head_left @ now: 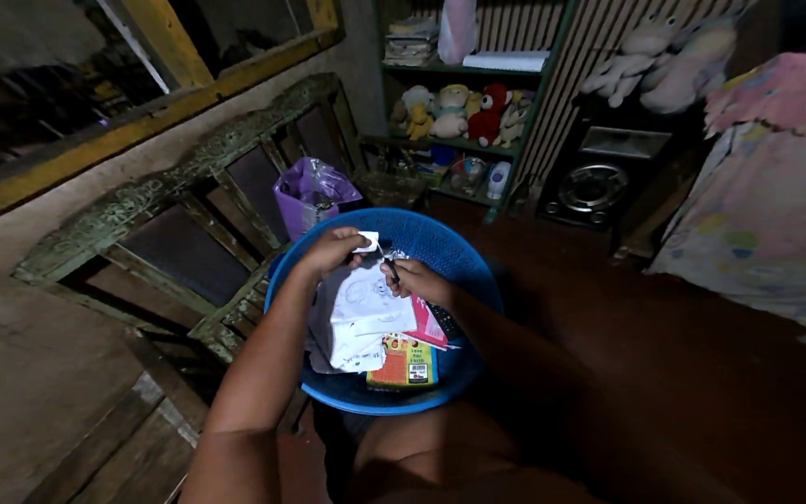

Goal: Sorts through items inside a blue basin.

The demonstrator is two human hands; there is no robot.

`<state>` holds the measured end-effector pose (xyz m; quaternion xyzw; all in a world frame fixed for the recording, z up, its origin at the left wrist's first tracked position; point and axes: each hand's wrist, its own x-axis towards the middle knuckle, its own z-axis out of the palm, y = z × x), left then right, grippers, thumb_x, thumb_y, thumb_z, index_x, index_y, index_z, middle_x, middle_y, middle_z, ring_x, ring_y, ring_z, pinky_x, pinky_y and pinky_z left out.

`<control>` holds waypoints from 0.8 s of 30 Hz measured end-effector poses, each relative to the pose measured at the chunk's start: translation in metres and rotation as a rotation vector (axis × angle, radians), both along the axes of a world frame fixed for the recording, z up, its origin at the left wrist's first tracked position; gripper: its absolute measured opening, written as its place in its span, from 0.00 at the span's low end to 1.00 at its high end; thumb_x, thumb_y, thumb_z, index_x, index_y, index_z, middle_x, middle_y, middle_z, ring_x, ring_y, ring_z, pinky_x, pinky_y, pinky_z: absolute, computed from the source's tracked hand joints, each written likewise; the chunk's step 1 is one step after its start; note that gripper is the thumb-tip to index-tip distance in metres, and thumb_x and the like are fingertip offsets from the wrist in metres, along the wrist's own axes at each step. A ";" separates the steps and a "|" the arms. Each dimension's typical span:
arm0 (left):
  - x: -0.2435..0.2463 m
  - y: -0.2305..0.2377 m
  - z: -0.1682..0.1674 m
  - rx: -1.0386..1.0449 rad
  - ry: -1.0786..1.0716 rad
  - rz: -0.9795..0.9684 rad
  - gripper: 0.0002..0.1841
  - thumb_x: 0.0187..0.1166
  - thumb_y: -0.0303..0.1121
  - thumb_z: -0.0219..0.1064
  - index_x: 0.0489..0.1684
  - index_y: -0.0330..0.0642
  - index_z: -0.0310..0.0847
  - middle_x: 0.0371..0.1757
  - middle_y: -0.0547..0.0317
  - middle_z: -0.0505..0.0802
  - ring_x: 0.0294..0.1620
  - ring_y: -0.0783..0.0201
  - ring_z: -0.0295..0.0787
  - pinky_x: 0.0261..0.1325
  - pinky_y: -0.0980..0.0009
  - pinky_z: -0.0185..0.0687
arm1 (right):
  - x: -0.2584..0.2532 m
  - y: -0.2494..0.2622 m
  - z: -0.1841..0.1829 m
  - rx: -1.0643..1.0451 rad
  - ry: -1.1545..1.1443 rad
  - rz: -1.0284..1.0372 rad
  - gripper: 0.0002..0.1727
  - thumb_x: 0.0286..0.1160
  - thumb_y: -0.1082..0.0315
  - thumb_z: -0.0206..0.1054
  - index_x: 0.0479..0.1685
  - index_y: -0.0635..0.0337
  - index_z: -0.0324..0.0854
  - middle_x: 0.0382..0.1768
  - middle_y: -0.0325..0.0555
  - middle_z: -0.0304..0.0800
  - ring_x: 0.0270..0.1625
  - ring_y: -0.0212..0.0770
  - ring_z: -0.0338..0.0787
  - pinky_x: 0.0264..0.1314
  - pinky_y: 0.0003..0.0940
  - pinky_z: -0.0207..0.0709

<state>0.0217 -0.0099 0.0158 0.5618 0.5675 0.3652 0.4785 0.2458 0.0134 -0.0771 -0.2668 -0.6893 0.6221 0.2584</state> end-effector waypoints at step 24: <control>0.001 0.001 -0.002 -0.063 0.002 -0.037 0.12 0.86 0.38 0.66 0.49 0.37 0.84 0.35 0.56 0.92 0.25 0.69 0.85 0.30 0.73 0.84 | -0.002 -0.002 -0.003 0.048 -0.026 -0.045 0.30 0.90 0.41 0.52 0.45 0.61 0.82 0.34 0.43 0.86 0.34 0.34 0.87 0.38 0.30 0.82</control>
